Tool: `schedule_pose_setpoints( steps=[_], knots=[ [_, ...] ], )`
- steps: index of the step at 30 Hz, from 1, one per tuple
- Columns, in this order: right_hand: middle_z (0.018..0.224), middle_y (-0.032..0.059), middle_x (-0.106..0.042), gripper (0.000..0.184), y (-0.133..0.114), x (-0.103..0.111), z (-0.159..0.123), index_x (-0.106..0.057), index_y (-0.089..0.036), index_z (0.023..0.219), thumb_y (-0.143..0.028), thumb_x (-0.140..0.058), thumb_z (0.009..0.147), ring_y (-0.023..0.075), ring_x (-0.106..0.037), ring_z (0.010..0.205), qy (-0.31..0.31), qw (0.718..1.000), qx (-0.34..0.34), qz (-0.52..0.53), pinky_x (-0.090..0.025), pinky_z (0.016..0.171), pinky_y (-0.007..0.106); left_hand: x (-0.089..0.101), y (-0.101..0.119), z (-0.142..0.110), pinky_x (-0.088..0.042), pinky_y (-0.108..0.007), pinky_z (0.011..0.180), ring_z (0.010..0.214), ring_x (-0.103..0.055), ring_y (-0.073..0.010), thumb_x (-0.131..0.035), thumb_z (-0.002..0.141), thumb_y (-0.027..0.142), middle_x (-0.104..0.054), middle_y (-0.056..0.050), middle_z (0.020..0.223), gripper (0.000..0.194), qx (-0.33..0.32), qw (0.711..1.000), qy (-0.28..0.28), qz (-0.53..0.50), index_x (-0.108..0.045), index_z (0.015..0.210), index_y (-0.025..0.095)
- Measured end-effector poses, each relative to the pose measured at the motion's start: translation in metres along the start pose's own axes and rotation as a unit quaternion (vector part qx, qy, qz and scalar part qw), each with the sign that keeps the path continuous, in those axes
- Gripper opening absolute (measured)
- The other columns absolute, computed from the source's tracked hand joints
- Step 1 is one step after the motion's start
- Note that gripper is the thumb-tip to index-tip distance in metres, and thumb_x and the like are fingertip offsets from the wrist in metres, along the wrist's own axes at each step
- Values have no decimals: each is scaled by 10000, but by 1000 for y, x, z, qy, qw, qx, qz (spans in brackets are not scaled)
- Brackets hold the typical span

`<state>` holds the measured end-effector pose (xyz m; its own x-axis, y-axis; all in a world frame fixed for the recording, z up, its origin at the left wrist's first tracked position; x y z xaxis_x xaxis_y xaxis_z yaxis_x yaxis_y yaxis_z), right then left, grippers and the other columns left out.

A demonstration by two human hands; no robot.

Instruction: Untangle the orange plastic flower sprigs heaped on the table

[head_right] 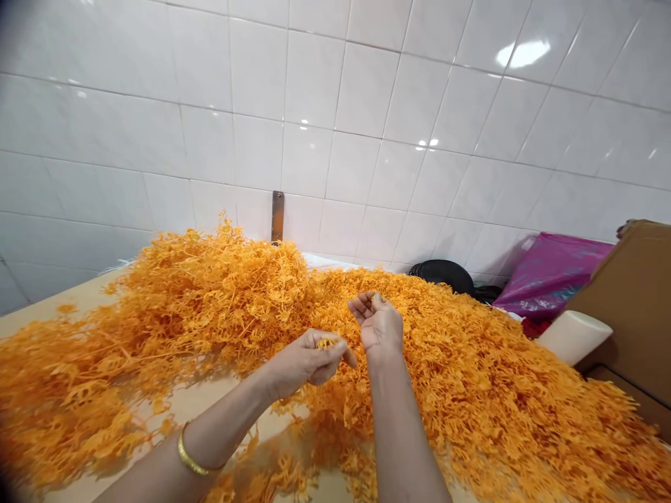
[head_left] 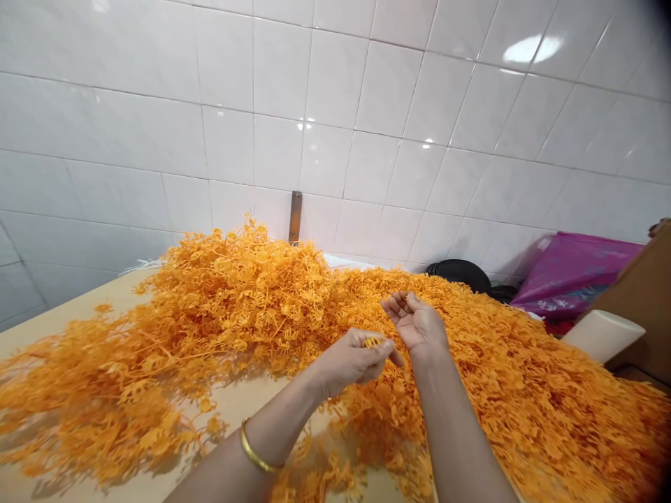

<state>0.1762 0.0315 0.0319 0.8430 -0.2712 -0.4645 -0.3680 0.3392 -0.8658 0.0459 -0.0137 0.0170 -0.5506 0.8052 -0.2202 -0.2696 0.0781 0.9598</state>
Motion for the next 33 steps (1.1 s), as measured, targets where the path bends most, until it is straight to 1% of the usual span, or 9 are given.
schedule_pose_setpoints(
  steps=[3,7,12,16,19,22,27,30,33],
  knots=[
    [541,-45,-505,60,-4,0,-6,-529,-185,707,-195,-545,650,73,-497,479,43,999,-11,-2,-464,586,251,10,-13,5,-86,-215,378,329,-144,-42,-258,707,652,-258,74,370,647,62,995,8,-84,-578,826,102],
    [560,-39,-491,197,-7,-14,-15,-587,-176,834,-216,-551,644,86,-478,523,-31,985,-5,-172,-428,607,263,25,-22,9,-75,-217,352,282,-163,-58,-27,597,762,-285,49,322,890,122,982,-5,-146,-581,753,83],
    [1035,55,-536,348,-9,-31,-29,-604,-198,945,-342,-603,629,183,-497,897,-188,901,47,-389,-389,750,302,32,-24,8,-91,-203,339,267,-172,-51,-55,583,775,-280,47,310,790,140,977,17,-161,-509,592,128],
    [771,36,-585,219,1,-42,-38,-624,-163,754,-352,-559,664,171,-523,730,-284,844,62,-451,-389,641,277,35,-20,8,-187,-202,328,279,-289,-67,-144,587,774,-374,21,350,691,129,979,64,-142,-445,549,154],
    [592,-1,-523,239,3,-44,-34,-565,-155,619,-336,-458,733,131,-484,588,-238,862,107,-436,-361,564,249,41,-13,6,-346,-218,412,400,-464,-96,-379,633,674,-509,-3,503,552,95,980,133,-112,-518,714,146],
    [556,-14,-479,250,2,-40,-28,-512,-162,576,-348,-458,734,112,-436,553,-190,880,138,-413,-335,534,232,44,-8,5,-427,-244,536,540,-541,-104,-641,602,377,-546,0,648,331,62,975,183,-106,-532,827,160],
    [547,-11,-479,260,2,-28,-19,-490,-160,542,-361,-495,707,102,-402,526,-113,915,137,-363,-321,527,234,43,-14,6,-294,-178,367,357,-374,-43,-593,640,198,-427,29,462,110,90,969,221,-70,-526,645,111],
    [523,-13,-468,270,6,-24,-17,-458,-162,508,-362,-522,678,94,-384,500,-52,949,106,-292,-314,504,231,37,-11,6,-192,-158,341,340,-284,-20,-547,676,214,-362,45,426,122,86,975,192,-78,-519,622,109],
    [518,-17,-458,258,5,-17,-13,-439,-171,508,-351,-523,672,95,-404,496,5,957,123,-262,-325,499,229,29,-3,3,-177,-157,349,342,-246,-13,-556,674,246,-321,59,422,145,84,978,158,-106,-512,623,118]
  ],
)
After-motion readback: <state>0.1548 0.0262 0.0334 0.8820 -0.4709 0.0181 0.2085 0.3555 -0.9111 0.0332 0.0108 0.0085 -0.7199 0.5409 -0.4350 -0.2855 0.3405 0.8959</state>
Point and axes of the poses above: each hand's wrist, its own z-axis towards the middle knuckle, its own x-axis out of the back of the hand, y = z × x, the point moved 4 cm from there along z, towards the middle knuckle
